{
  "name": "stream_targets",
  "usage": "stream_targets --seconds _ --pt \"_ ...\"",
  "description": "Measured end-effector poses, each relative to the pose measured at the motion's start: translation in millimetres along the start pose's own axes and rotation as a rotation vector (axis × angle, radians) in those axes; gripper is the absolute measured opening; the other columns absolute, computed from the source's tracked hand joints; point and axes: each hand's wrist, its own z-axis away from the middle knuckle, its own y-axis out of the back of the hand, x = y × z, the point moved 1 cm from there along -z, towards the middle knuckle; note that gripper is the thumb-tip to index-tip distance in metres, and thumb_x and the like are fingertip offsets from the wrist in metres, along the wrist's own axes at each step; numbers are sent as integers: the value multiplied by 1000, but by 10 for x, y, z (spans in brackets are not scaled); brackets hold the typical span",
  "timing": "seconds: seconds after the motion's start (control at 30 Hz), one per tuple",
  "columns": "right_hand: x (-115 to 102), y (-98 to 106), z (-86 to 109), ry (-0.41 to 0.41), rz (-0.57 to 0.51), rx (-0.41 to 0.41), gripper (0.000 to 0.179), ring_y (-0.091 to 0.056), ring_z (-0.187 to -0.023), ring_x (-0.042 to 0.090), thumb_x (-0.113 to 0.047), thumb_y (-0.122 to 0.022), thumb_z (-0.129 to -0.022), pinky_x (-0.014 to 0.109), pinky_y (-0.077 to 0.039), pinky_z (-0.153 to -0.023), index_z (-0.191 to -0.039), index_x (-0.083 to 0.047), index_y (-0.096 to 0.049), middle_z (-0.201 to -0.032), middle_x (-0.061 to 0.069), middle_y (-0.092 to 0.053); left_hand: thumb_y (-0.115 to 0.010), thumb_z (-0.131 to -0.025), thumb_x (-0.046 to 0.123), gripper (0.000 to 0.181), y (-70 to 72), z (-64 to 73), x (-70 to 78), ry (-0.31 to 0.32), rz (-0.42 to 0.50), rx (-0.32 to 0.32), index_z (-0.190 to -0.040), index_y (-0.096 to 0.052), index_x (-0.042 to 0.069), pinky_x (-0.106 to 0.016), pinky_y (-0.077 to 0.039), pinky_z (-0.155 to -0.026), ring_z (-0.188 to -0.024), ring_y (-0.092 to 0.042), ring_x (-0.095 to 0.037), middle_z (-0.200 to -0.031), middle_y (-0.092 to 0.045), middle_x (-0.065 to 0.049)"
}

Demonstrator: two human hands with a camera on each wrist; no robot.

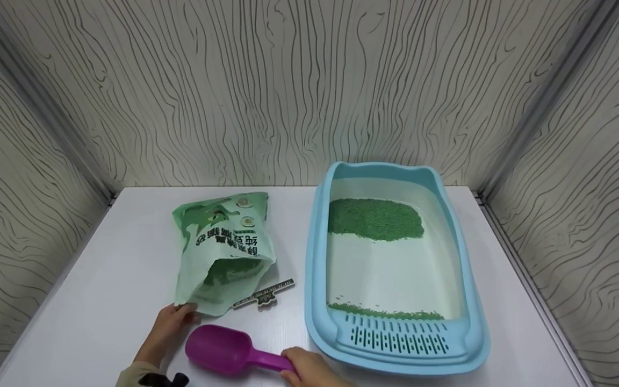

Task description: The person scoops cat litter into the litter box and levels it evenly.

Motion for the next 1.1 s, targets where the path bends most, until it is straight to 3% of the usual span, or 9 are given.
stream_targets --seconds 0.23,0.4,0.5,0.6,0.83,0.97,1.1 --pt "96 -78 0 14 -44 2 29 -48 -75 -6 -27 -56 -96 20 -44 -65 -110 -2 -60 -84 3 -62 -60 -89 19 23 -9 -14 -17 18 33 -12 -99 -65 -2 -20 -46 -72 -69 -58 -6 -67 -64 8" --pt "189 -179 -18 81 -78 24 25 -41 -76 -9 -29 -53 -97 14 -39 -64 -107 -7 -61 -84 -3 -54 -59 -89 18 24 -10 -17 -29 52 108 -34 -102 -63 -2 -22 -47 -72 -69 -59 -8 -68 -63 7" --pt "231 -214 -34 110 -33 63 21 -39 -75 -9 -27 -55 -96 11 -37 -64 -104 -9 -63 -82 -5 -52 -59 -90 19 22 -15 -21 -32 70 132 -45 -100 -63 0 -23 -47 -73 -69 -58 -9 -68 -62 6" --pt "249 -224 -54 61 -26 71 18 -37 -75 -8 -25 -60 -92 12 -35 -63 -102 -10 -63 -81 -10 -48 -59 -90 20 18 -18 -21 -32 74 124 -42 -96 -63 3 -23 -45 -74 -69 -58 -9 -66 -62 6" --pt "280 -271 -62 81 83 165 16 -36 -76 -6 -19 -66 -83 12 -34 -64 -96 -10 -63 -82 -10 -47 -59 -89 15 14 -24 -14 -13 37 94 -22 -90 -64 3 -21 -45 -72 -66 -58 -8 -64 -63 6" --pt "295 -303 -67 53 91 197 17 -36 -77 -6 -19 -68 -80 16 -35 -65 -95 -12 -63 -84 -11 -47 -59 -88 15 15 -22 -2 -2 30 82 -13 -91 -65 1 -20 -45 -72 -66 -59 -7 -64 -64 6" --pt "303 -348 -79 103 173 289 19 -36 -78 -4 -16 -71 -75 16 -34 -66 -92 -13 -63 -85 -11 -47 -59 -88 16 18 -25 -1 -7 40 88 -6 -95 -65 0 -20 -45 -72 -66 -59 -8 -64 -64 6"
